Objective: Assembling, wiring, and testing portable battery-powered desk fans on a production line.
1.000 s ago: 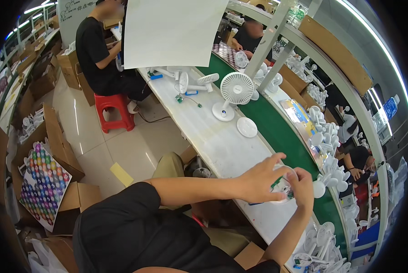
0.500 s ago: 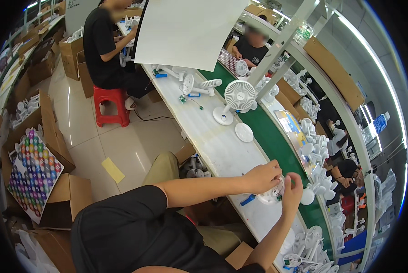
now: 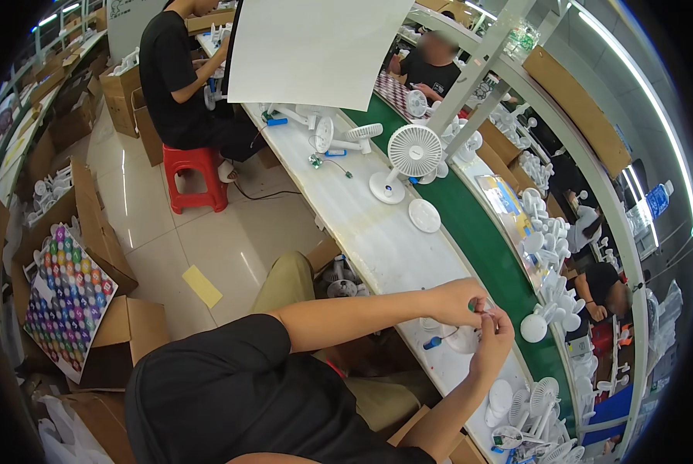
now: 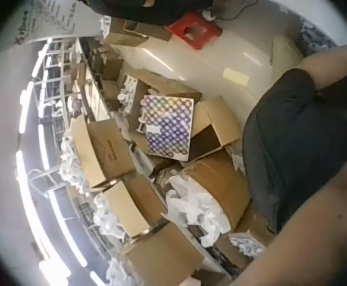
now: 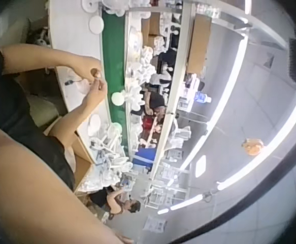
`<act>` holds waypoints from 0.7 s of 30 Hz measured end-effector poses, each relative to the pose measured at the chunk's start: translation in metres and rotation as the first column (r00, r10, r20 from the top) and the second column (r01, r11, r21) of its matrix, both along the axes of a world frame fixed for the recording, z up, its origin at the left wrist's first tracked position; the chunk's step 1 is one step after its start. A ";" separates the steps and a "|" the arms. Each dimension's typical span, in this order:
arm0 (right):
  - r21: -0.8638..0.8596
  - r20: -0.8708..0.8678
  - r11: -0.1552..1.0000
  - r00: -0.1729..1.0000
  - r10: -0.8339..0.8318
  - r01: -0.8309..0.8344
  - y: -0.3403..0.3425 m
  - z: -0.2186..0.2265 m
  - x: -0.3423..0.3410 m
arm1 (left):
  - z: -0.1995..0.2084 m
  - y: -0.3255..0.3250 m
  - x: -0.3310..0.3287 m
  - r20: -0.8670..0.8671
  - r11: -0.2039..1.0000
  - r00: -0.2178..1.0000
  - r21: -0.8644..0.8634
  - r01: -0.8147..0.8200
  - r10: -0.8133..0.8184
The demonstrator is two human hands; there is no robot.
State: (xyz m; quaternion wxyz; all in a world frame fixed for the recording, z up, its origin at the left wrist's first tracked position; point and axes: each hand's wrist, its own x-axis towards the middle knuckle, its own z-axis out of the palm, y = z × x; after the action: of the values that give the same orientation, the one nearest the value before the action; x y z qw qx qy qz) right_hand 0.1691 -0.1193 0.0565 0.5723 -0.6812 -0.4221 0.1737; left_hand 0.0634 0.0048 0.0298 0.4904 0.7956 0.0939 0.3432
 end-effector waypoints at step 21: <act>0.246 0.306 0.936 0.896 -0.323 0.253 0.001 -0.019 -0.039 | -0.006 -0.033 -0.042 0.156 0.936 0.981 -0.346 -0.058 0.119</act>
State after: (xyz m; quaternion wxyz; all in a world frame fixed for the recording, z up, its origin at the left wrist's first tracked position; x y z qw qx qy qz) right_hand 0.1299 -0.1185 0.0373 0.5752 -0.6951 -0.4243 -0.0773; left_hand 0.0217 -0.0283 0.0236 0.6106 0.6608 0.1442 0.4120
